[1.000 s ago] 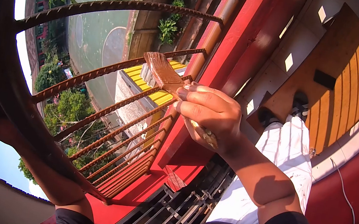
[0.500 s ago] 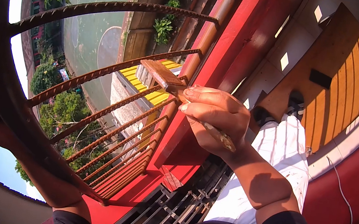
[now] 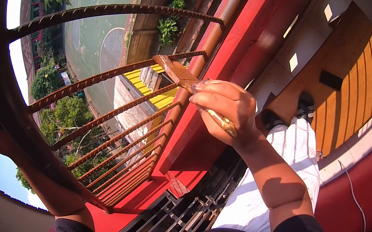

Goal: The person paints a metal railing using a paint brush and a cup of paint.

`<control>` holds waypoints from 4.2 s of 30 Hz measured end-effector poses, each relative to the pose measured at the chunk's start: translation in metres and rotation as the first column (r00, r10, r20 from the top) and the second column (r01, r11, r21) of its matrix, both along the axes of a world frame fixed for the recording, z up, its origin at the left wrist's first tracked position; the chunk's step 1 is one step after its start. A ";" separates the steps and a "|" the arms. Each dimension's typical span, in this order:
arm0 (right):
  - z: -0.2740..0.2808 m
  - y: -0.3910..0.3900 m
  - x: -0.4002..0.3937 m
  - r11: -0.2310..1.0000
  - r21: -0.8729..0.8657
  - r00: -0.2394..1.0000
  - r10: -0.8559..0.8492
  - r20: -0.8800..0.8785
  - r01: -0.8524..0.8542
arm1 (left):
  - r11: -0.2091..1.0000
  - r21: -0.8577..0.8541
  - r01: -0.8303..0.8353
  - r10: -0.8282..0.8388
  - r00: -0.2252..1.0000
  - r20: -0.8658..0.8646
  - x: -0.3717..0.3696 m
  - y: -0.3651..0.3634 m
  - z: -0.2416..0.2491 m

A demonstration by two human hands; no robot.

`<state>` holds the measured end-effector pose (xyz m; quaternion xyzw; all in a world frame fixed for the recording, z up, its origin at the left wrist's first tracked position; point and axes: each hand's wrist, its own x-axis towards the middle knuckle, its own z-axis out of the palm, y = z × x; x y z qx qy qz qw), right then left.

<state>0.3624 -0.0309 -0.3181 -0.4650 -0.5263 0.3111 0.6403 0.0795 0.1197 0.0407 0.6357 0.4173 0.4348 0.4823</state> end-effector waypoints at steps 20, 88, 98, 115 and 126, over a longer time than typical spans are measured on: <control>-0.002 -0.007 -0.015 0.998 -0.031 0.996 -0.055 -0.074 0.053 | 1.000 -0.004 0.024 -0.024 0.998 0.062 0.001 0.003 -0.005; 0.120 0.028 0.005 0.653 0.747 0.798 -0.381 0.467 -0.125 | 0.607 -0.292 -0.739 0.793 0.588 0.159 0.027 -0.399 -0.279; 0.090 0.018 0.006 0.712 0.532 0.701 -0.078 0.708 -0.458 | 0.604 -0.532 -0.594 0.796 0.492 0.353 0.049 -0.393 -0.279; 0.073 0.023 0.018 0.845 0.462 0.804 -0.068 0.591 -0.269 | 0.460 -0.736 -0.497 0.829 0.536 0.157 0.060 -0.400 -0.300; 0.027 0.037 0.001 0.845 0.465 0.797 -0.081 0.598 -0.263 | 0.446 -0.766 -0.463 0.829 0.536 0.158 0.072 -0.399 -0.320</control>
